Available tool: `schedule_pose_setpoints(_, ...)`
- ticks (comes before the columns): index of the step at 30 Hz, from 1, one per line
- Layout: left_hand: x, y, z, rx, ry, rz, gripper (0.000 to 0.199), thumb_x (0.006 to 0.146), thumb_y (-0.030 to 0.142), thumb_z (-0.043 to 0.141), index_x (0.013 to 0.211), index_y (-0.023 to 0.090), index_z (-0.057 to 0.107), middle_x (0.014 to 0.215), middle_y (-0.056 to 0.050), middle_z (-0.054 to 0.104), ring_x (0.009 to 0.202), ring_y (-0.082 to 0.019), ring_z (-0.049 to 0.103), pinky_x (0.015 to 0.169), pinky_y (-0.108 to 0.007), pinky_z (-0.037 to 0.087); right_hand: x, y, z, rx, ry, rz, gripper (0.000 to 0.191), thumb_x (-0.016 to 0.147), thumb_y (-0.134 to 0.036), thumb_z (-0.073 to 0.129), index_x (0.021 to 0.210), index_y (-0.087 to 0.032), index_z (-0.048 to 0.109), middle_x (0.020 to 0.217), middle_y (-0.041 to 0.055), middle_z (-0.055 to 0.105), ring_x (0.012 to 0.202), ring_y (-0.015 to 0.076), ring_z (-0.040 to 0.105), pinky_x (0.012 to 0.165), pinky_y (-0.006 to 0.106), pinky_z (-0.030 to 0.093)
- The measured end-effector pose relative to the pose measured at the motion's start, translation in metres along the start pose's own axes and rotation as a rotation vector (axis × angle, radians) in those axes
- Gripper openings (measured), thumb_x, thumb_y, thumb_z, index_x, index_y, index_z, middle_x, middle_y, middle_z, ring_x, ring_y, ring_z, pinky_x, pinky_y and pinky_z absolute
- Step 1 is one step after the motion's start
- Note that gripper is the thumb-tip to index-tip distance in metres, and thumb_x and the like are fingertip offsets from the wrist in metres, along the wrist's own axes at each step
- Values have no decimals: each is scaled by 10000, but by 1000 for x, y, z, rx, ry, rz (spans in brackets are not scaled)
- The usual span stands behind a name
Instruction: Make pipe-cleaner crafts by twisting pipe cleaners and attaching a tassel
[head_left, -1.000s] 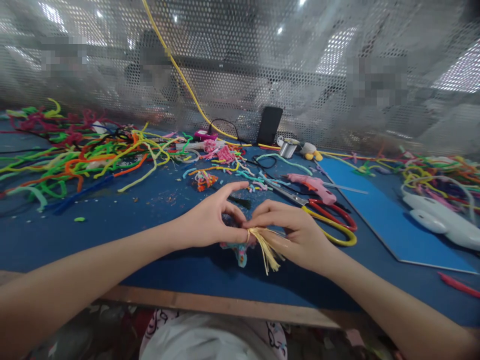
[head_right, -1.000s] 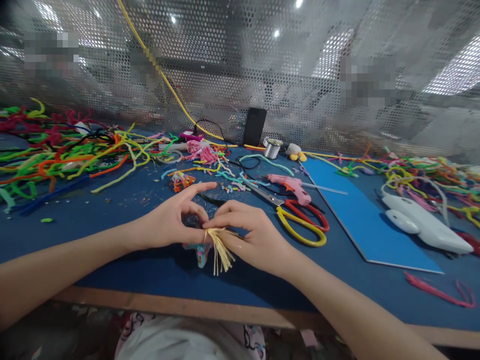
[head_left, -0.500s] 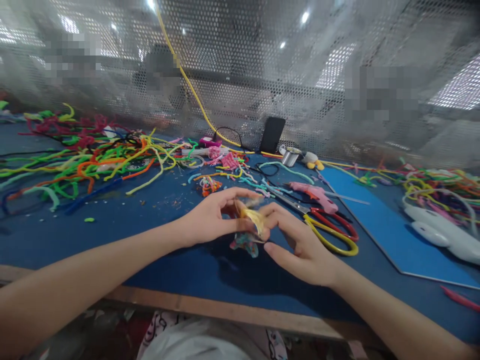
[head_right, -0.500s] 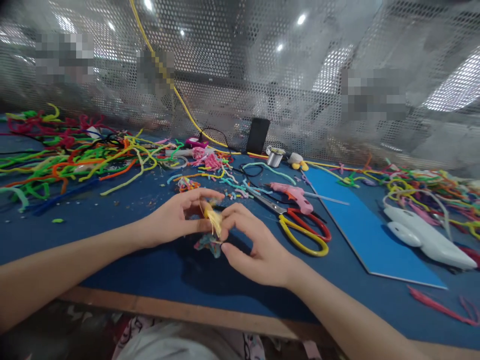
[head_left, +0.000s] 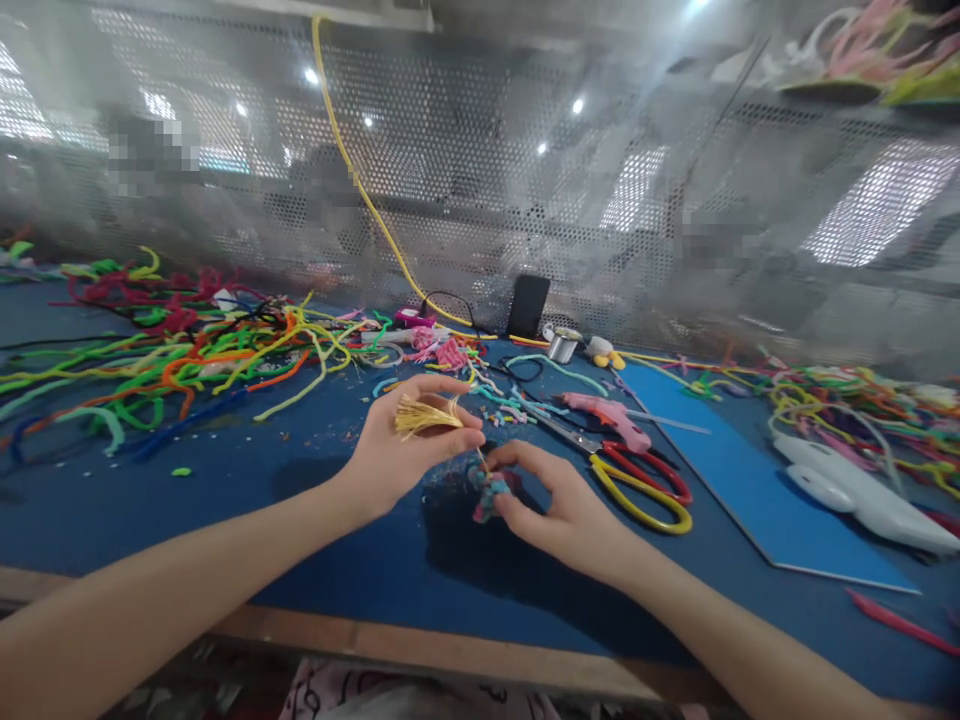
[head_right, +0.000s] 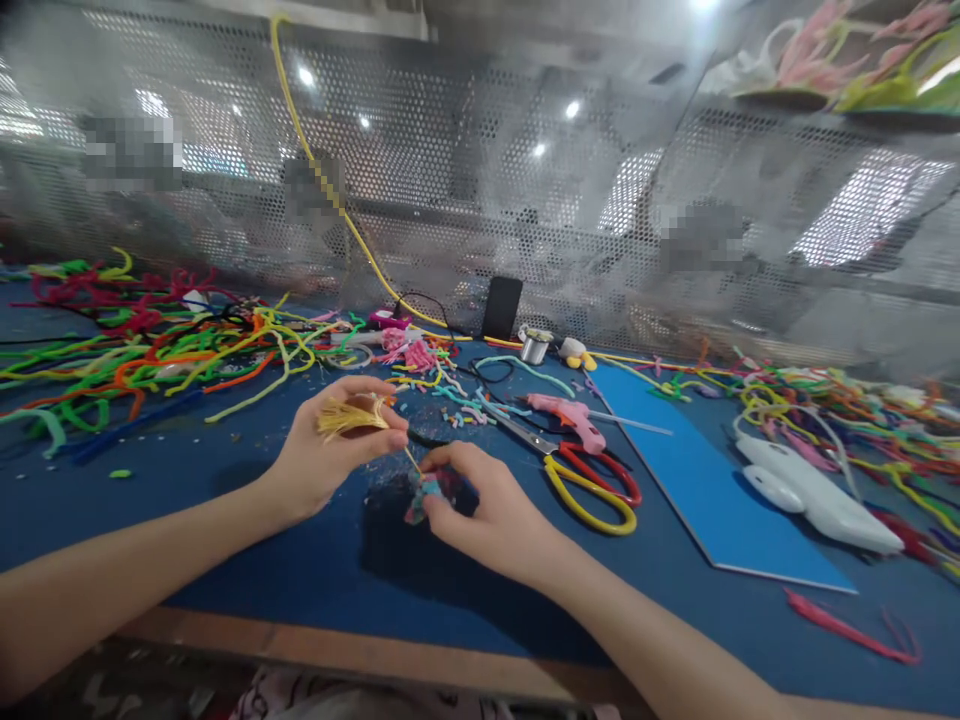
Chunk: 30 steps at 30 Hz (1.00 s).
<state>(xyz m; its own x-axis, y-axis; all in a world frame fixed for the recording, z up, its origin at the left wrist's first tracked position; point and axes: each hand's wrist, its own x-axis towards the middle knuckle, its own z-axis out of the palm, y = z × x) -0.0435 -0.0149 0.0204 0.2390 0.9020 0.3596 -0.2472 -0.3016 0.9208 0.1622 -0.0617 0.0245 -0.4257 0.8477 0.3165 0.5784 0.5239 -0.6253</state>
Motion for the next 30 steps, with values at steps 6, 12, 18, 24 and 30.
schedule_pose_setpoints(6,5,-1,-4,51,-7,-5,520,714,250,845,1162,222,583,855,-1,712,780,-147,693,711,-247,548,3,5,-2,90,-2,67,142,851,-186,574,988,-193,609,931,33,672,816,156,619,752,280,503)
schedule_pose_setpoints(12,20,-18,-17,210,20,-116,609,754,311,792,1269,223,478,927,-4,664,794,-147,665,747,-287,542,7,10,-15,31,33,197,228,871,-270,609,1093,-218,618,983,33,685,836,166,632,772,289,516)
schedule_pose_setpoints(18,21,-23,-21,397,-47,-136,603,816,375,702,1326,219,420,1146,-101,623,897,-189,670,768,-342,564,11,19,-34,-188,70,250,368,850,-320,635,1209,-244,600,1172,58,688,1004,224,664,897,358,528)
schedule_pose_setpoints(24,38,-8,-34,725,-36,30,313,893,306,552,1195,221,551,1157,-94,627,962,-196,653,887,-378,541,35,24,-79,-377,53,106,279,884,-323,584,1148,-242,626,1144,67,686,917,188,677,810,312,550)
schedule_pose_setpoints(30,114,31,-65,1048,-314,-97,306,881,423,558,1045,188,664,1075,-100,689,840,-221,687,750,-338,538,106,35,-146,-517,165,169,440,829,-409,629,1226,-218,621,953,60,725,767,187,677,697,298,529)
